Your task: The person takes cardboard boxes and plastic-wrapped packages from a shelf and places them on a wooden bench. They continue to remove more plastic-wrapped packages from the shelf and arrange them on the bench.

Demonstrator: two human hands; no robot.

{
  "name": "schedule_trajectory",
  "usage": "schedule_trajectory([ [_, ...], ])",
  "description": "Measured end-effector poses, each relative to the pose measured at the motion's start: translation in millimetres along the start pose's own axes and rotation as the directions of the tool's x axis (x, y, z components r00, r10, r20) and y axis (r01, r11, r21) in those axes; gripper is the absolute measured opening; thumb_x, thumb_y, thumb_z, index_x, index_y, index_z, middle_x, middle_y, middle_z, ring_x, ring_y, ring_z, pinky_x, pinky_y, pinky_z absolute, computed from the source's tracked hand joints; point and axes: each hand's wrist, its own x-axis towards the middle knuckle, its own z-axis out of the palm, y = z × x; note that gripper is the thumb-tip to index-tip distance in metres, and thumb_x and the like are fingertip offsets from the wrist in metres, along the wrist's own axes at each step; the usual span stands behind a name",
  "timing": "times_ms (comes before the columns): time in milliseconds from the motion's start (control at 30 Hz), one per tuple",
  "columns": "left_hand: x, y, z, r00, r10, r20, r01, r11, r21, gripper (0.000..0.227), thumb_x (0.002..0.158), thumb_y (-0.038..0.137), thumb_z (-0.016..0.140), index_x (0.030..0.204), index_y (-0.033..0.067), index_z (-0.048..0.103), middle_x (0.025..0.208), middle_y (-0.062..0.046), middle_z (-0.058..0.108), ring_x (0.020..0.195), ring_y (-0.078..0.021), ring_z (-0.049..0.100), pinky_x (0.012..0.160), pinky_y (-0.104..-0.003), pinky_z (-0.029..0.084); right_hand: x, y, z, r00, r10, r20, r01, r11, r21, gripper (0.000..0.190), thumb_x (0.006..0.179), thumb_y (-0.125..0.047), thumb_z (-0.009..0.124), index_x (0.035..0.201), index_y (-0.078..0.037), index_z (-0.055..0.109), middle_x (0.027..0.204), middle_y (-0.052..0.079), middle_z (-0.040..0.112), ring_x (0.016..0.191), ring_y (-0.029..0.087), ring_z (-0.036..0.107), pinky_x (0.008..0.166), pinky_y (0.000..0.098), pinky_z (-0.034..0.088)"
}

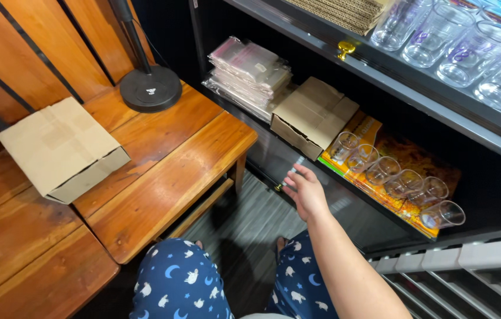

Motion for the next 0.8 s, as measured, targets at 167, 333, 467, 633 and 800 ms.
schedule_trajectory([
  [167, 104.4, -30.6, 50.5, 0.999, 0.036, -0.016, -0.038, 0.977, -0.208, 0.021, 0.106, 0.025, 0.05, 0.099, 0.0108, 0.065, 0.12, -0.008, 0.062, 0.117, -0.023, 0.057, 0.103, -0.034, 0.044, 6.0, 6.4, 0.2, 0.996, -0.074, -0.056, 0.074, 0.997, 0.0, 0.057, 0.094, -0.006, 0.07, 0.147, -0.001, 0.05, 0.12, 0.014, 0.054, 0.111, 0.023, 0.059, 0.098, 0.0455, 0.058],
  [333, 144.5, -168.3, 136.4, 0.998, 0.047, -0.032, -0.056, 0.921, -0.386, 0.02, 0.107, 0.022, 0.051, 0.098, 0.0097, 0.063, 0.121, -0.008, 0.06, 0.118, -0.0222, 0.056, 0.103, -0.032, 0.044, 33.4, 23.9, -11.8, 0.953, -0.296, -0.064, 0.297, 0.955, -0.008, 0.062, 0.095, -0.004, 0.069, 0.15, 0.001, 0.043, 0.123, 0.014, 0.048, 0.113, 0.023, 0.056, 0.095, 0.0429, 0.059],
  [467, 157.1, -288.8, 203.1, 0.948, -0.273, 0.164, 0.275, 0.961, 0.008, 0.023, 0.092, 0.026, 0.074, 0.104, 0.0094, 0.063, 0.115, -0.011, 0.063, 0.116, -0.0276, 0.064, 0.102, -0.038, 0.053, 58.5, 19.0, -11.2, 0.894, -0.366, -0.26, 0.344, 0.93, -0.128, 0.076, 0.086, 0.001, 0.076, 0.153, 0.004, 0.039, 0.14, 0.027, 0.047, 0.133, 0.033, 0.051, 0.104, 0.0461, 0.054],
  [633, 171.6, -364.2, 246.7, 0.888, -0.383, 0.256, 0.32, 0.913, 0.254, 0.053, 0.083, 0.025, 0.08, 0.129, 0.0075, 0.061, 0.134, -0.018, 0.059, 0.134, -0.0324, 0.057, 0.115, -0.042, 0.046, 53.6, 1.9, -9.2, 0.858, -0.363, -0.364, 0.279, 0.924, -0.264, 0.09, 0.081, -0.008, 0.084, 0.157, 0.003, 0.035, 0.149, 0.032, 0.046, 0.145, 0.039, 0.045, 0.116, 0.0522, 0.043],
  [800, 201.2, -322.6, 241.9, 0.781, -0.497, 0.379, 0.448, 0.868, 0.214, 0.083, 0.087, 0.018, 0.074, 0.159, 0.0038, 0.036, 0.163, -0.024, 0.035, 0.155, -0.0324, 0.034, 0.128, -0.043, 0.03, 30.8, -22.3, 4.6, 0.894, -0.312, -0.323, 0.26, 0.946, -0.195, 0.093, 0.086, -0.004, 0.077, 0.162, 0.005, 0.023, 0.162, 0.035, 0.028, 0.155, 0.044, 0.022, 0.124, 0.0551, 0.025],
])
